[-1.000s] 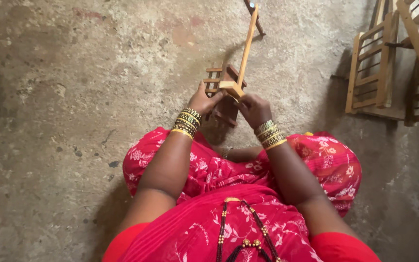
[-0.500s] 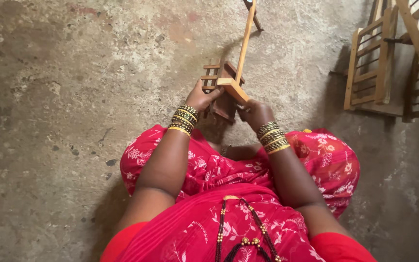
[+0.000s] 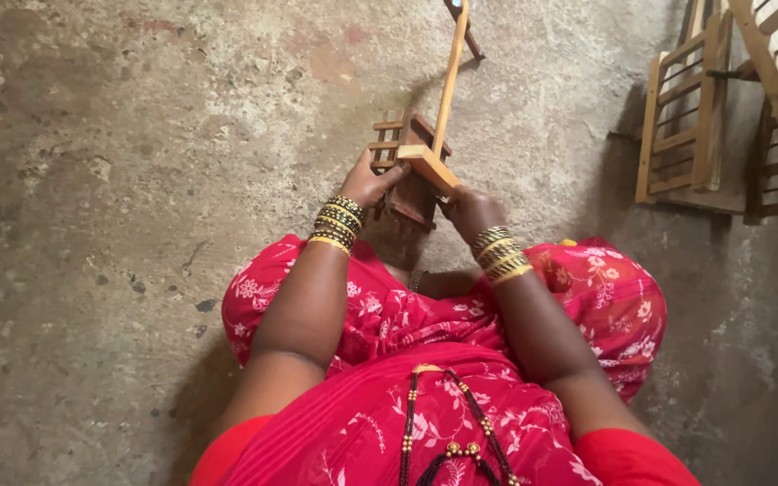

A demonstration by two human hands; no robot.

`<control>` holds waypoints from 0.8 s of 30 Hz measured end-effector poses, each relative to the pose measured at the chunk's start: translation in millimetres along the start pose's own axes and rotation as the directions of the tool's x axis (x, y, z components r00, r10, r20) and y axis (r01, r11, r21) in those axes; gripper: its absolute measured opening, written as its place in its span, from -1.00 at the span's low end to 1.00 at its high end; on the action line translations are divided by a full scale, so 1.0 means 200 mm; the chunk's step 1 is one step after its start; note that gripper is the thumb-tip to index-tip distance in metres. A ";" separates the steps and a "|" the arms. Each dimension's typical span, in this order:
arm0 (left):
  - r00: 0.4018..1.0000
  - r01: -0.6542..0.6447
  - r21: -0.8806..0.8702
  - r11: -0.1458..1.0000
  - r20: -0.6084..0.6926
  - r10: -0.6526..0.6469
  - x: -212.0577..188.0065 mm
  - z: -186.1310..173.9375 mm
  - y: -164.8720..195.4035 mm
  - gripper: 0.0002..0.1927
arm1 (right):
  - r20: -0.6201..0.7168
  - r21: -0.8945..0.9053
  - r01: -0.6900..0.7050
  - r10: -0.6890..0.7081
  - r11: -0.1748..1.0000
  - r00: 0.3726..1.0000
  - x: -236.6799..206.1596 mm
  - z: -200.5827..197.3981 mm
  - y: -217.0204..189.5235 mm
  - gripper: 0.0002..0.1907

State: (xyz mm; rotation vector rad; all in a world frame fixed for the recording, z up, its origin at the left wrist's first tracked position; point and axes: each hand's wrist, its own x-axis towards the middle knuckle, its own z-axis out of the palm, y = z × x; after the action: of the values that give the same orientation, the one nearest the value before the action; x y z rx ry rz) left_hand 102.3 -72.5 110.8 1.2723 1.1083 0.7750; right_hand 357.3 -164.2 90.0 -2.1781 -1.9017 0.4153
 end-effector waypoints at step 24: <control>0.996 -0.037 -0.101 0.994 0.072 0.045 -0.05 -0.03 0.07 0.17 | -0.277 0.433 0.344 -0.240 0.833 0.930 -0.14 -0.46 -0.36 -0.69</control>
State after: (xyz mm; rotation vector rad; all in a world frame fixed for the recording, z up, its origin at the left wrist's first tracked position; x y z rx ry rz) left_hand 95.7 -77.9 126.4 1.2337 0.9748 0.7975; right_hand 319.3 -180.4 202.3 -1.5189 -1.7478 0.5048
